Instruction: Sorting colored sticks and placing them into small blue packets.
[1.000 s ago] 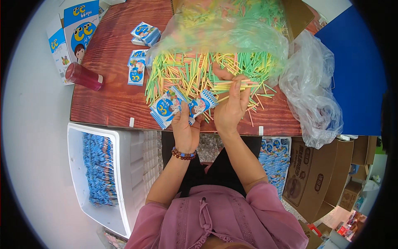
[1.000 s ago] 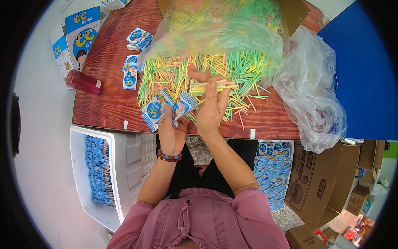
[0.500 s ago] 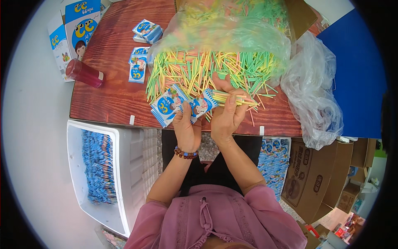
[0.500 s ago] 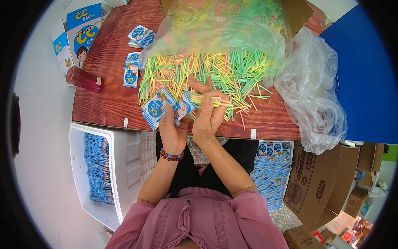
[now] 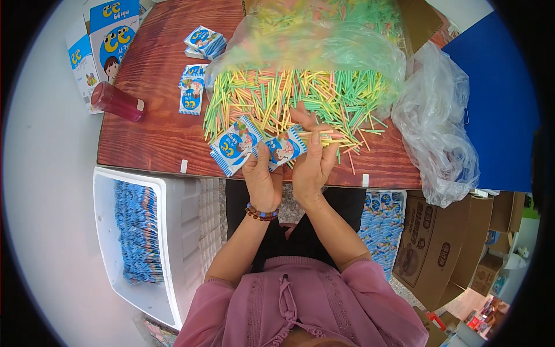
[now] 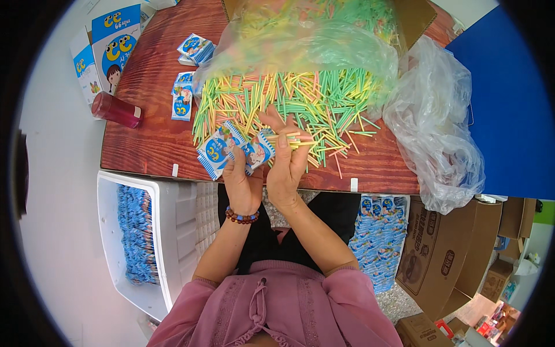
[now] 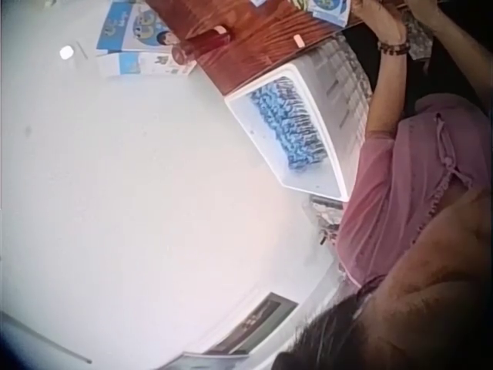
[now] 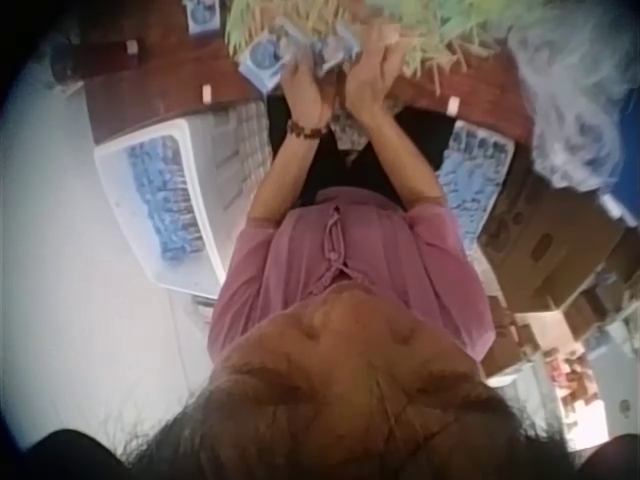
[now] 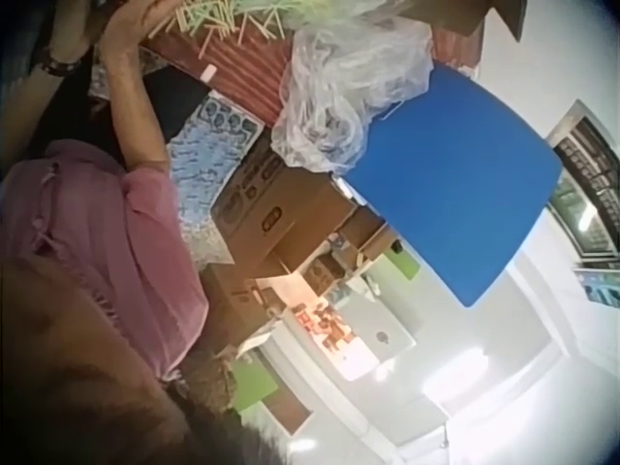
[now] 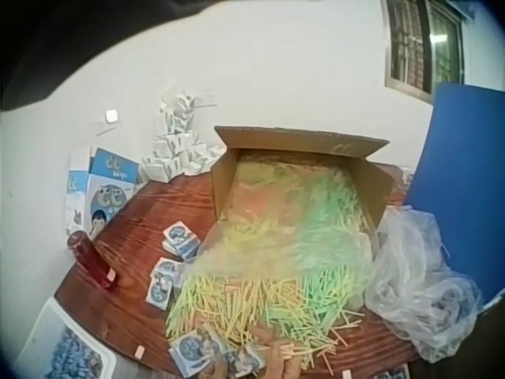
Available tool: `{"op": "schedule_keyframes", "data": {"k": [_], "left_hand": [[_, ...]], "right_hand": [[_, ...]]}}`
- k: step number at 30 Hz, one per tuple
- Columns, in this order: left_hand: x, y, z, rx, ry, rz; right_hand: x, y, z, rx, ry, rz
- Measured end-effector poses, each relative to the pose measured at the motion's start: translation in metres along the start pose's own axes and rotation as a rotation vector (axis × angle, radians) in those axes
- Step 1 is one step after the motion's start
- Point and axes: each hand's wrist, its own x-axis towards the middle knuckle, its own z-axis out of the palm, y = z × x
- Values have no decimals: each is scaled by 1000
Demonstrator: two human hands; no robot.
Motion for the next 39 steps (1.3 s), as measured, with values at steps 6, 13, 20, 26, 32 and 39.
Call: {"op": "schedule_keyframes", "data": {"k": [6, 13, 20, 26, 32, 39], "left_hand": [[9, -3, -7, 21, -41, -54], [23, -6, -11, -14, -91, -106], [24, -8, -20, -53, -126, -130], [20, -8, -15, -17, -105, -126], [20, -7, -17, -68, -128, -152], [19, -6, -16, -98, -126, -190]], "right_hand": [[2, -6, 0, 243, -44, 264], [21, 0, -8, 303, -167, 379], [44, -4, -18, 450, -119, 338], [52, -10, -12, 299, -171, 168], [50, -7, -8, 272, -131, 101], [38, -2, -9, 295, -62, 138]]}}
